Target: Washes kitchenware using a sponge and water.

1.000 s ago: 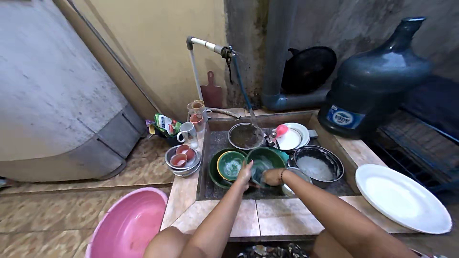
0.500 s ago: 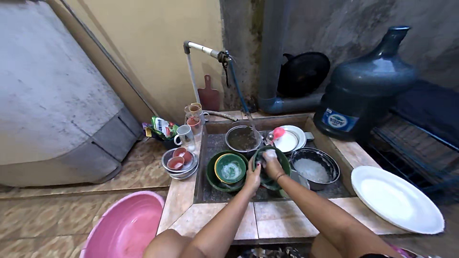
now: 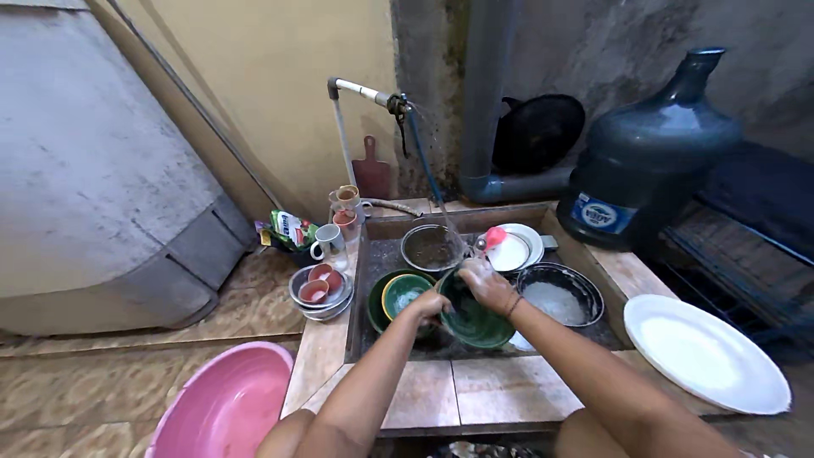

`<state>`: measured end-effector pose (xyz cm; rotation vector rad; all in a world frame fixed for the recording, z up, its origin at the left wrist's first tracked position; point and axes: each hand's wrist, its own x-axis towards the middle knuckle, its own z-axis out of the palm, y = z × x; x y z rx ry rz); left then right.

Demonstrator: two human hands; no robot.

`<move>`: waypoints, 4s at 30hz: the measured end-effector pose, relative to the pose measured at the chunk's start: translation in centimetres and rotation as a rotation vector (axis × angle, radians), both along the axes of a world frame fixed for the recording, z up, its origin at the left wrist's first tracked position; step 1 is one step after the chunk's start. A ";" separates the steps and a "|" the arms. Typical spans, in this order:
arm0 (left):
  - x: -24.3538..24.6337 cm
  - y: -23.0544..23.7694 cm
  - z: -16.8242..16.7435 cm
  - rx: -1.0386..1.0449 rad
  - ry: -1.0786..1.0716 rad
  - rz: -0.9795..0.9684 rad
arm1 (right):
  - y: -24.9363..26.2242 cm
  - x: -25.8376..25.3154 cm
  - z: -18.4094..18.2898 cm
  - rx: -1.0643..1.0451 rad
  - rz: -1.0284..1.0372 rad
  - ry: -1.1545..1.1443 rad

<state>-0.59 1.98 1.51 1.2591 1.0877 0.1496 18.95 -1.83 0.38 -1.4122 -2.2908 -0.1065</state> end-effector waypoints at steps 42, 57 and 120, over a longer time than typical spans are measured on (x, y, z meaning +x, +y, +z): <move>2.0 -1.7 -3.5 0.330 -0.166 0.348 | 0.1 -0.1 -3.2 -0.476 -0.274 -0.095; -3.0 3.0 -0.2 0.001 -0.278 0.378 | -3.4 -5.2 1.5 -0.571 0.126 0.197; 2.0 -4.7 1.1 0.977 -0.517 0.449 | -0.4 -2.0 -0.3 -0.894 -0.486 2.039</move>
